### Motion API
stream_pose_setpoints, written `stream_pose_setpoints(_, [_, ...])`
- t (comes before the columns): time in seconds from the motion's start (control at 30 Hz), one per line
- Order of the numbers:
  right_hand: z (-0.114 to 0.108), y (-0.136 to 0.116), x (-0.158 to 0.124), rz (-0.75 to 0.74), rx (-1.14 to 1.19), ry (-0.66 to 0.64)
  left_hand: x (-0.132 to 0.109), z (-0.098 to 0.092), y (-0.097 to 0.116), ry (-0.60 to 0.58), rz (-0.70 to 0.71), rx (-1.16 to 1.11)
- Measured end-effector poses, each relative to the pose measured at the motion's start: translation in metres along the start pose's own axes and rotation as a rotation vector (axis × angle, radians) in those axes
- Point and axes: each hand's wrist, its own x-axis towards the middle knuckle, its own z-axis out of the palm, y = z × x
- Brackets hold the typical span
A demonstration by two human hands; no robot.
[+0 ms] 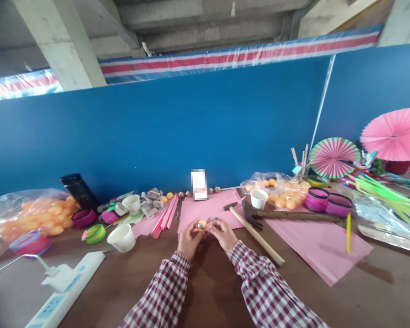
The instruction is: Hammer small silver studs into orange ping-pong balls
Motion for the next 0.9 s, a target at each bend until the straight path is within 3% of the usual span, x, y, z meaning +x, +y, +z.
stream_pose_setpoints(0.37, [0.001,-0.003,-0.001,0.058,0.019,-0.028,-0.001,-0.001,-0.001,-0.056,0.039,0.056])
stream_pose_setpoints(0.9, [0.003,-0.01,-0.003,0.091,-0.035,-0.009,-0.002,-0.002,0.0,-0.043,0.064,0.082])
